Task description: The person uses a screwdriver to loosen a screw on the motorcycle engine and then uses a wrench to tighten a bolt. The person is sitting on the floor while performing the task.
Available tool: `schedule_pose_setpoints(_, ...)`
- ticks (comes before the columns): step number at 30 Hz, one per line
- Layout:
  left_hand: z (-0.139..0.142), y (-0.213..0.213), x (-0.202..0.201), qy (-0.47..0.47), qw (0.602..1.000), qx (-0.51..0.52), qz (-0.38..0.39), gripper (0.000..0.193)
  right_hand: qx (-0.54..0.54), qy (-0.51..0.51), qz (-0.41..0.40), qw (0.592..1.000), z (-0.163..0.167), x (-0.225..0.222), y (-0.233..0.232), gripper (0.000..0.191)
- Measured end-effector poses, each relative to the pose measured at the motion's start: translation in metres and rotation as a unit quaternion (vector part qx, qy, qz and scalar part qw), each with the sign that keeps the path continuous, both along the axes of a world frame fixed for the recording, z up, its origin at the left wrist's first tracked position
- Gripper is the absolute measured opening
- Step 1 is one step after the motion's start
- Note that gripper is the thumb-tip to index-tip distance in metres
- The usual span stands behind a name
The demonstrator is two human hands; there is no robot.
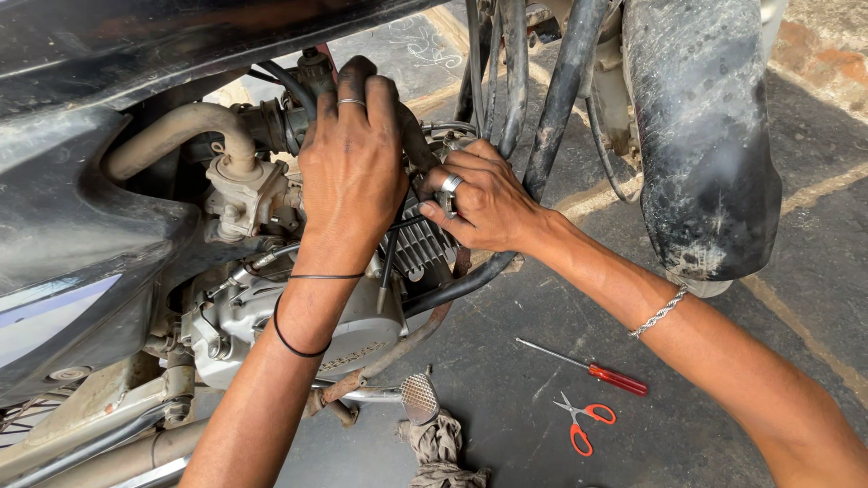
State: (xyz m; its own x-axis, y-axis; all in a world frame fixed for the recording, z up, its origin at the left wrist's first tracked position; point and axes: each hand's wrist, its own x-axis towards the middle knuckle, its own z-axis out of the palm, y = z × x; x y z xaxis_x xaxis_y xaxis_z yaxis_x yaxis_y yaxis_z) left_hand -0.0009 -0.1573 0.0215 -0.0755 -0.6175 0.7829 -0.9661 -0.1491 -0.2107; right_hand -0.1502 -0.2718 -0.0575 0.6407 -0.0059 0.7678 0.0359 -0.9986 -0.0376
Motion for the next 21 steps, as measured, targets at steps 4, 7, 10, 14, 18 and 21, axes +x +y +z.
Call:
schedule_pose_setpoints(4, -0.0022, -0.0006, 0.0007, -0.063, 0.997, 0.025, 0.045, 0.051, 0.001, 0.0, 0.003, 1.0, -0.001, 0.001, -0.0002, 0.024)
schedule_pose_setpoints(7, -0.0045, -0.001, 0.002, -0.025, 0.999, 0.036, 0.025, 0.041, 0.004, 0.004, 0.003, 1.0, -0.0019, 0.0017, -0.0011, 0.024)
schedule_pose_setpoints(10, -0.0058, -0.003, 0.0034, -0.06, 0.996, 0.032, 0.051, 0.045, 0.005, 0.004, 0.002, 1.0, -0.0028, 0.0022, -0.0023, 0.024)
schedule_pose_setpoints(14, -0.0054, -0.003, 0.0037, -0.1, 0.99, 0.051, 0.083, 0.047, -0.004, 0.001, 0.001, 1.0, -0.0038, 0.0021, -0.003, 0.025)
schedule_pose_setpoints(18, -0.0062, 0.0016, 0.0015, -0.039, 0.999, 0.027, 0.018, 0.043, 0.002, 0.003, 0.003, 1.0, -0.0043, 0.0024, -0.0028, 0.025)
schedule_pose_setpoints(21, -0.0069, 0.0015, -0.0003, -0.09, 0.993, 0.04, 0.062, 0.047, 0.003, 0.006, 0.0, 1.0, -0.0045, 0.0027, -0.0029, 0.025)
